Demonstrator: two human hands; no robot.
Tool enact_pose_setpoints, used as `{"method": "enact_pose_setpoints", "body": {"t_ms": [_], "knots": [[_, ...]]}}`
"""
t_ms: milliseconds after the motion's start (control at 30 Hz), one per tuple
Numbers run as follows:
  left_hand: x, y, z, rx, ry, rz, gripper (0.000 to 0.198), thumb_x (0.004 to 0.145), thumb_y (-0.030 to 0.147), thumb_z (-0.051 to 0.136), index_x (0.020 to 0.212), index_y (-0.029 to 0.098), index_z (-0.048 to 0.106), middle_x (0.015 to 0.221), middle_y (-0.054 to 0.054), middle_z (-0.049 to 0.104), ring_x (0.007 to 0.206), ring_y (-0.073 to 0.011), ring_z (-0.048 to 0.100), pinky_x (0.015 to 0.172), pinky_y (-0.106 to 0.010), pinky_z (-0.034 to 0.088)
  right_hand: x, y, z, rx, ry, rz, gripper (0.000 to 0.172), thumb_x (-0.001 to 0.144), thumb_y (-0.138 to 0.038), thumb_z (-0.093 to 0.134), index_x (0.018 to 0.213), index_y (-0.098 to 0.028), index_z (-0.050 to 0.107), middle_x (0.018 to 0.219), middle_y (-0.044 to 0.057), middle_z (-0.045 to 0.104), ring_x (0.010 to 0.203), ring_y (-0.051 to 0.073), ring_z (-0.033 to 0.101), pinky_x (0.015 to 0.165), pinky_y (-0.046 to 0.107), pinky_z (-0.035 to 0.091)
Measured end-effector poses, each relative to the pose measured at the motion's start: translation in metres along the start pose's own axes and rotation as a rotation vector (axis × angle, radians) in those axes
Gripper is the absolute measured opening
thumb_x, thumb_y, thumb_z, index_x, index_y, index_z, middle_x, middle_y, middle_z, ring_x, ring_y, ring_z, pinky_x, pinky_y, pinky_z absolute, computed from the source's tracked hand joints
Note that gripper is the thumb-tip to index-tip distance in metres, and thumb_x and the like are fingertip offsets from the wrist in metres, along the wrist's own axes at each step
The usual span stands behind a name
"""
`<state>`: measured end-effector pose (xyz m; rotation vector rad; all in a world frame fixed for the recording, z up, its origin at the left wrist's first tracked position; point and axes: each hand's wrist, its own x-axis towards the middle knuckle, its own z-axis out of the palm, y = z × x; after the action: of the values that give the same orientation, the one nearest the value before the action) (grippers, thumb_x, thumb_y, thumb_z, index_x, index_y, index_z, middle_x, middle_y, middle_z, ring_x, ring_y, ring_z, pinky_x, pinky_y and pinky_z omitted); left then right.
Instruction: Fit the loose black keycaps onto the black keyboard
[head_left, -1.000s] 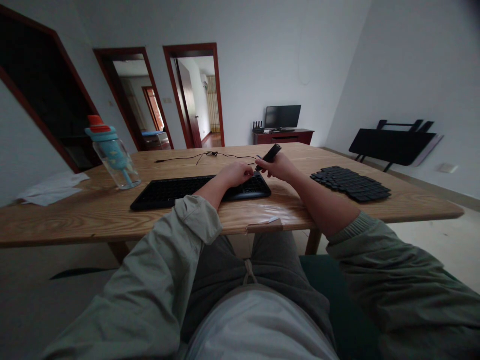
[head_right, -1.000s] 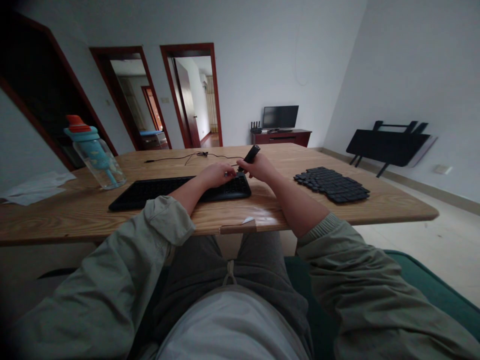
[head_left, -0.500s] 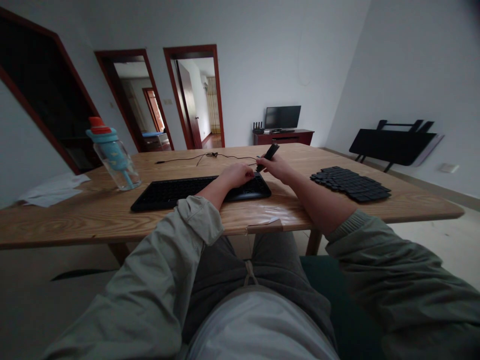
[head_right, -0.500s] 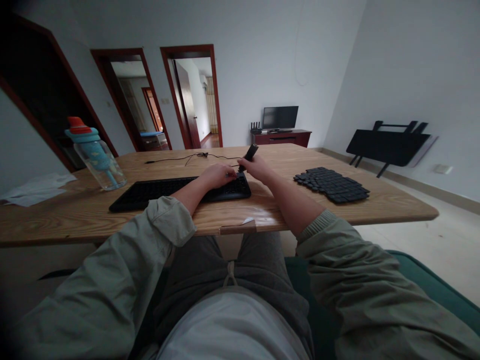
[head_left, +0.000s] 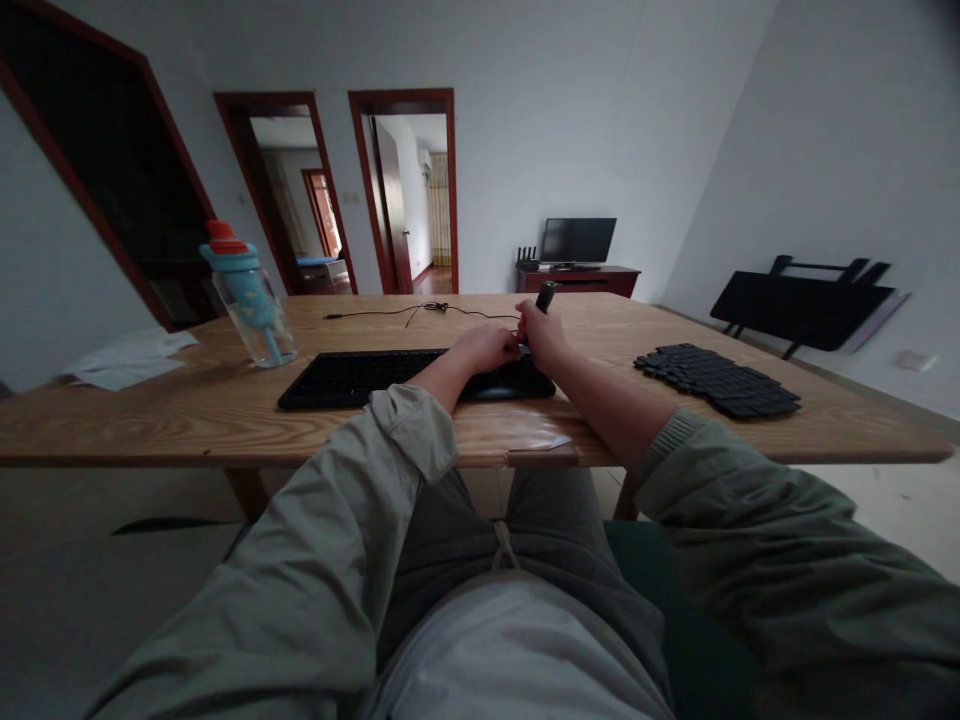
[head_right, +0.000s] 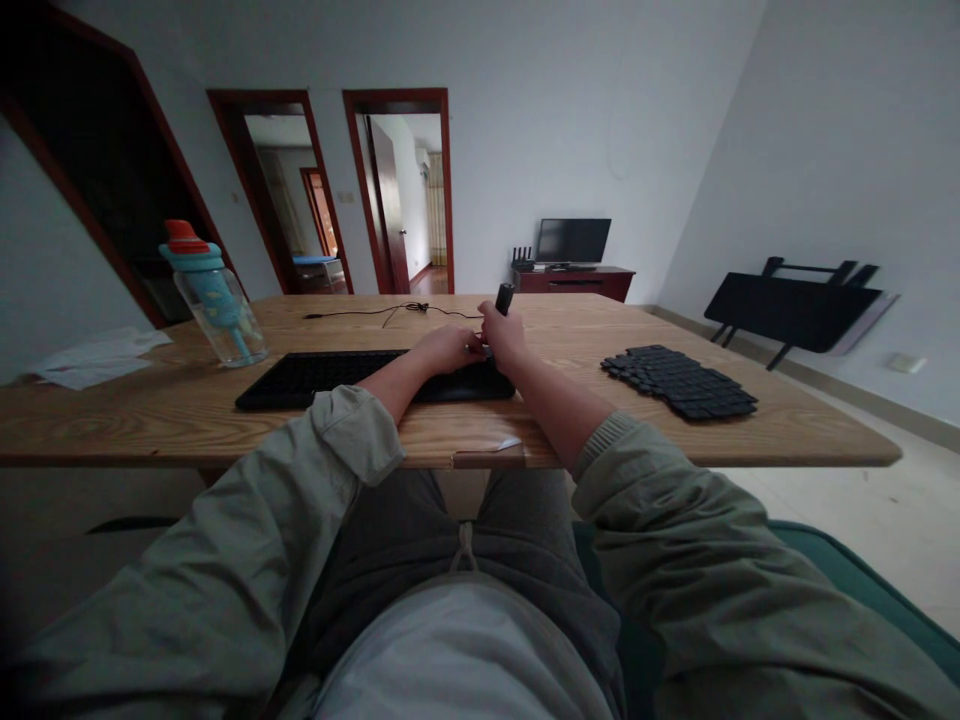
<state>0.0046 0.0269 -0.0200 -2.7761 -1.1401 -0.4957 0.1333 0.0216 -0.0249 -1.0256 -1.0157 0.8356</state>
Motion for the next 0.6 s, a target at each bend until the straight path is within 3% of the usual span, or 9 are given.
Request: {"method": "enact_pose_setpoints", "body": {"t_ms": [100, 267, 400, 600], "knots": [[-0.009, -0.008, -0.013, -0.164, 0.073, -0.023, 0.013, 0.082, 0.022, 0.067, 0.086, 0.019, 0.080, 0.085, -0.004, 0.076, 0.078, -0.0189, 0.067, 0.073, -0.028, 0.047, 0.002, 0.003, -0.003, -0.039, -0.025, -0.036, 0.022, 0.079, -0.028, 0.059, 0.061, -0.023, 0.048, 0.051, -0.004, 0.045, 0.044, 0.012, 0.044, 0.042, 0.026, 0.039], [-0.024, -0.034, -0.025, -0.316, 0.281, -0.195, 0.014, 0.082, 0.019, 0.068, 0.091, 0.013, 0.077, 0.083, -0.005, 0.074, 0.071, -0.0150, 0.063, 0.070, -0.026, 0.048, 0.010, 0.007, -0.007, -0.003, -0.065, -0.040, 0.021, 0.078, -0.027, 0.059, 0.063, -0.024, 0.044, 0.049, -0.006, 0.041, 0.040, 0.010, 0.039, 0.043, 0.026, 0.041], [-0.023, -0.045, -0.017, -0.287, 0.244, -0.203, 0.017, 0.082, 0.020, 0.067, 0.094, 0.012, 0.076, 0.085, -0.006, 0.074, 0.075, -0.0164, 0.064, 0.071, -0.027, 0.049, 0.013, 0.009, -0.009, -0.036, -0.086, -0.069, 0.022, 0.077, -0.027, 0.060, 0.062, -0.024, 0.043, 0.049, -0.006, 0.041, 0.041, 0.011, 0.040, 0.043, 0.026, 0.041], [-0.016, -0.043, -0.008, -0.250, 0.176, -0.216, 0.017, 0.082, 0.020, 0.065, 0.093, 0.015, 0.077, 0.090, -0.005, 0.076, 0.080, -0.0167, 0.066, 0.073, -0.026, 0.049, 0.014, 0.011, -0.007, -0.218, -0.105, -0.176, 0.020, 0.076, -0.028, 0.061, 0.062, -0.023, 0.046, 0.050, -0.005, 0.045, 0.043, 0.011, 0.046, 0.045, 0.025, 0.041]]}}
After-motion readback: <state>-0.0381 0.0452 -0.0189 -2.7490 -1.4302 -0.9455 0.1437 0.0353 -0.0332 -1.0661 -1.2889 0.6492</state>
